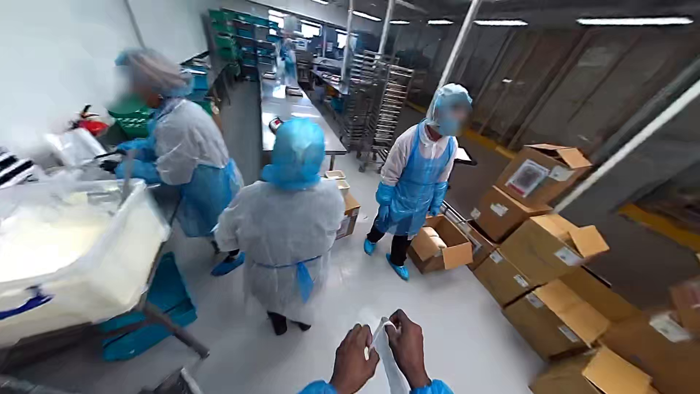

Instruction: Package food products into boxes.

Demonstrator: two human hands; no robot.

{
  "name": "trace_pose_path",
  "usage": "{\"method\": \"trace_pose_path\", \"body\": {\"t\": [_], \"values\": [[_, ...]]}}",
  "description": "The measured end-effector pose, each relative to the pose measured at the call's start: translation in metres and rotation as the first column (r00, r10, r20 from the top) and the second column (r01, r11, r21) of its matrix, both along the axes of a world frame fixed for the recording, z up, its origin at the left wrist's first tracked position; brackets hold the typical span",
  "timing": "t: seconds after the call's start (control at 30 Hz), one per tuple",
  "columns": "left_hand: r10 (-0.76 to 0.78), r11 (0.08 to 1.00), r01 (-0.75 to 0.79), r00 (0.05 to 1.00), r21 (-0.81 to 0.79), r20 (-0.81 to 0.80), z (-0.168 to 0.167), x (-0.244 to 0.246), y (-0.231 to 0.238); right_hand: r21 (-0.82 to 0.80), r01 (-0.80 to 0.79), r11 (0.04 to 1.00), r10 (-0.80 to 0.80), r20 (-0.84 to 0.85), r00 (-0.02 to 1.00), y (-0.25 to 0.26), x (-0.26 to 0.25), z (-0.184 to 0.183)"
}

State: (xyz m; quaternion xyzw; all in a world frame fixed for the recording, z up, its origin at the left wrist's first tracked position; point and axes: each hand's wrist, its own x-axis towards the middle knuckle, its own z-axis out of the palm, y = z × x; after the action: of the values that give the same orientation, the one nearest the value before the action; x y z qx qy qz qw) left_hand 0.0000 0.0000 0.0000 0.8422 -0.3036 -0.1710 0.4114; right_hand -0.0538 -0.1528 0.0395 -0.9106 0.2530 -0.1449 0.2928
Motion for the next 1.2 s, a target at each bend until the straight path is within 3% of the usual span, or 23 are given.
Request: {"method": "trace_pose_path", "body": {"t": [0.13,0.2,0.3,0.43,0.6,0.7,0.8,0.87,0.93,1.07,1.13,1.2], "values": [[-0.047,0.963,0.068,0.995,-0.262,0.085,0.027,0.080,-0.050,-0.069,-0.076,0.995,0.089,0.210,0.974,-0.055,0.053,0.017],[-0.117,0.940,0.138,0.989,-0.311,0.086,0.042,0.118,-0.071,-0.023,-0.106,0.994,0.108,0.251,0.962,-0.075,0.078,0.020],[-0.199,0.922,0.214,0.977,-0.323,0.078,0.051,0.175,-0.103,0.209,-0.107,0.972,0.033,0.331,0.943,-0.104,0.122,0.018],[-0.228,0.927,0.202,0.973,-0.315,-0.048,0.050,0.235,-0.146,0.592,-0.005,0.806,-0.156,0.220,0.963,-0.137,0.170,0.015],[-0.241,0.946,0.219,0.969,-0.240,-0.063,0.051,0.294,-0.195,0.843,0.136,0.520,-0.226,-0.017,0.974,-0.178,0.217,-0.002],[-0.308,0.939,0.311,0.950,-0.145,0.046,0.052,0.323,-0.224,0.867,0.058,0.495,-0.168,0.030,0.985,-0.220,0.250,-0.023],[-0.409,0.903,0.377,0.901,0.208,0.144,0.057,0.347,-0.255,0.844,-0.042,0.534,-0.131,0.131,0.983,-0.266,0.285,-0.032],[-0.407,0.851,0.332,0.906,0.408,0.113,0.055,0.361,-0.281,0.798,-0.150,0.584,-0.054,0.222,0.974,-0.294,0.305,-0.030],[-0.307,0.856,0.254,0.951,0.451,0.047,0.046,0.375,-0.309,0.711,-0.271,0.649,0.068,0.300,0.951,-0.317,0.322,-0.026],[0.107,0.982,-0.085,0.986,0.168,-0.130,0.014,0.408,-0.360,0.459,-0.470,0.754,0.363,0.305,0.881,-0.353,0.345,-0.033],[0.292,0.953,-0.303,0.918,0.002,-0.269,0.003,0.419,-0.384,0.418,-0.492,0.764,0.405,0.284,0.869,-0.369,0.360,-0.043],[0.364,0.827,-0.525,0.772,-0.200,-0.521,0.008,0.425,-0.408,0.395,-0.483,0.781,0.394,0.288,0.873,-0.385,0.376,-0.048]]}}
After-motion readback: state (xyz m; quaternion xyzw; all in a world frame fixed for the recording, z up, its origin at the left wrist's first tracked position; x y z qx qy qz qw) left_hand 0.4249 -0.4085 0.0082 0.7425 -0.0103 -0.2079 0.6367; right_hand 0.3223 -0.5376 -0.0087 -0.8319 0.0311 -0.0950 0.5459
